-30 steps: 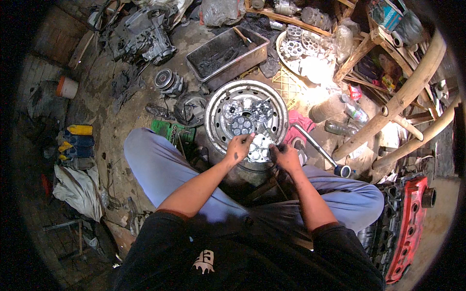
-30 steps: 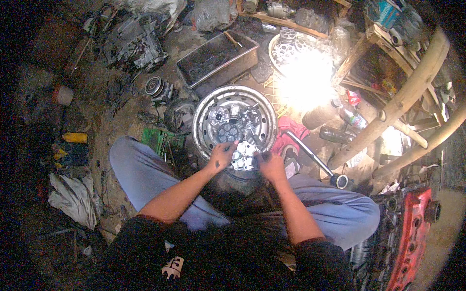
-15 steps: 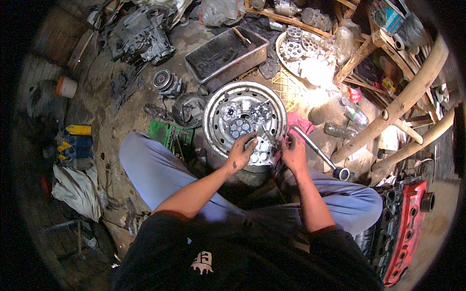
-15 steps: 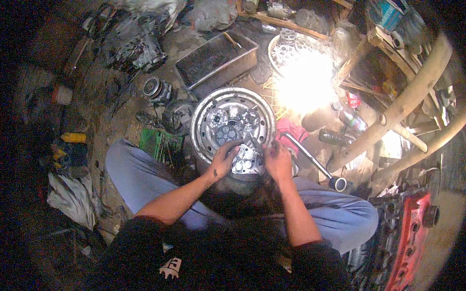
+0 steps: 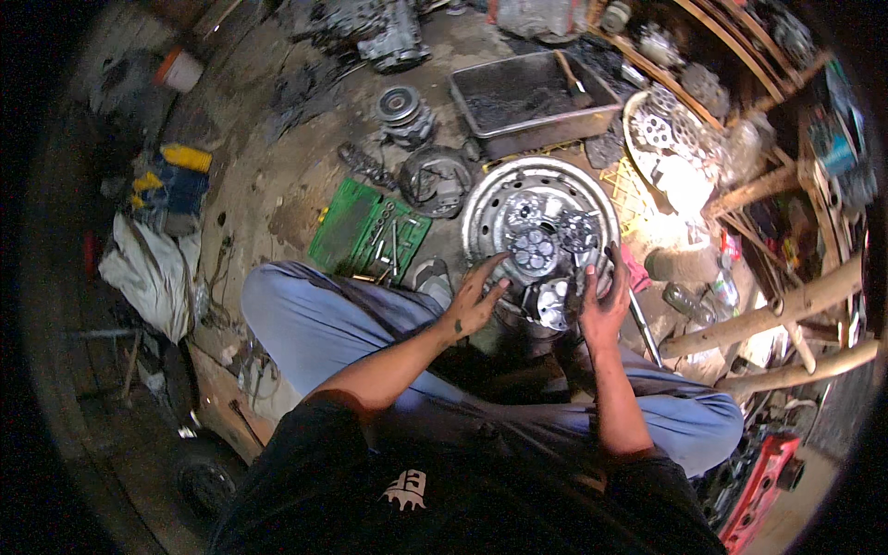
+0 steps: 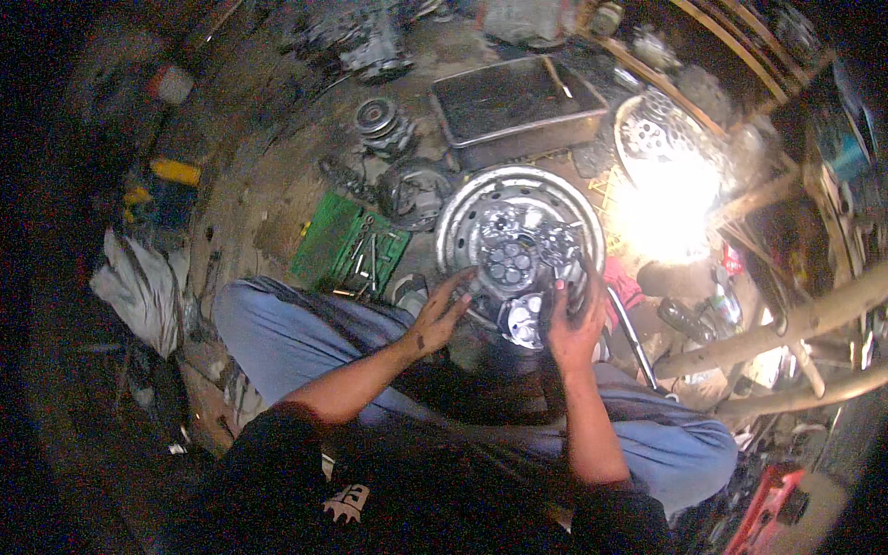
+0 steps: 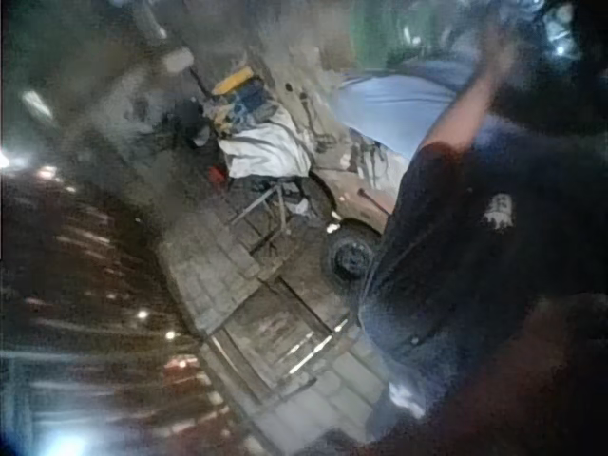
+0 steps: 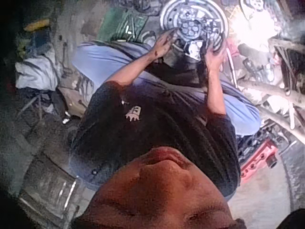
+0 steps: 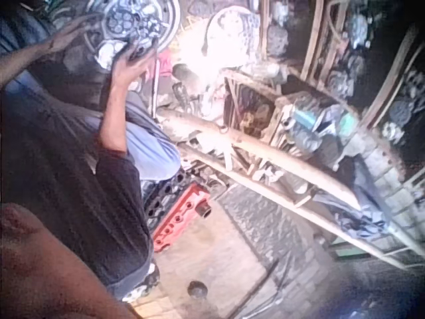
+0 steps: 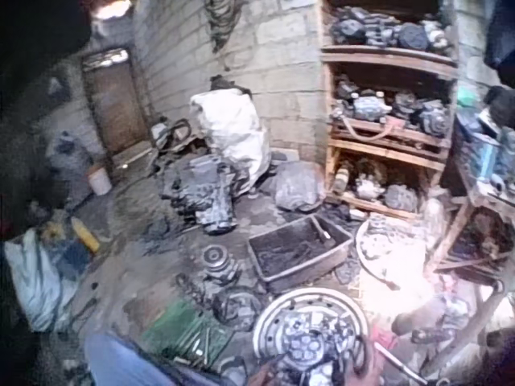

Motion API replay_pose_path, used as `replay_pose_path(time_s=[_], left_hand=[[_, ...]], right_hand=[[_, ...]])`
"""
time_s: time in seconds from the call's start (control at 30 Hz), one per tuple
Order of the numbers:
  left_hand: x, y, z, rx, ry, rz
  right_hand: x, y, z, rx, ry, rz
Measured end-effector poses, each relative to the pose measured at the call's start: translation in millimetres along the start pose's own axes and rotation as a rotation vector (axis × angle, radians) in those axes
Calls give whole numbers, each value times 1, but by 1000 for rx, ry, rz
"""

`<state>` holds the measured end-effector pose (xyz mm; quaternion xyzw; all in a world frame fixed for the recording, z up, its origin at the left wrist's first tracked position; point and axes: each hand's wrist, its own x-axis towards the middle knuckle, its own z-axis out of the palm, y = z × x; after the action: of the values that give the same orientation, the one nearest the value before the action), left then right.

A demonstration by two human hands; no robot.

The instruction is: The person sits on the floor and assembles a mechanical component, likely a water pump, onto a metal rim. They place the part, align it, and use a ratchet to tighten bolts, securing the assembly.

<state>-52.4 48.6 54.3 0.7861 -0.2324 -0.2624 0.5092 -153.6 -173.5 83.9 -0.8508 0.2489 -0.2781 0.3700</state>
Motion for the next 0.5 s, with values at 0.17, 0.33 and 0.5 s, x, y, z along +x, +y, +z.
replay_pose_path(time_s=[0.17,0.33,0.5], left_hand=[[-10,-56,-10,3,188,23],[-19,-63,-45,-46,219,-203],[-36,-140,-66,104,501,-154]], right_hand=[[0,-42,43,7,-78,-379],[-16,-80,94,136,-355,-422],[-43,-111,154,169,-518,-353]])
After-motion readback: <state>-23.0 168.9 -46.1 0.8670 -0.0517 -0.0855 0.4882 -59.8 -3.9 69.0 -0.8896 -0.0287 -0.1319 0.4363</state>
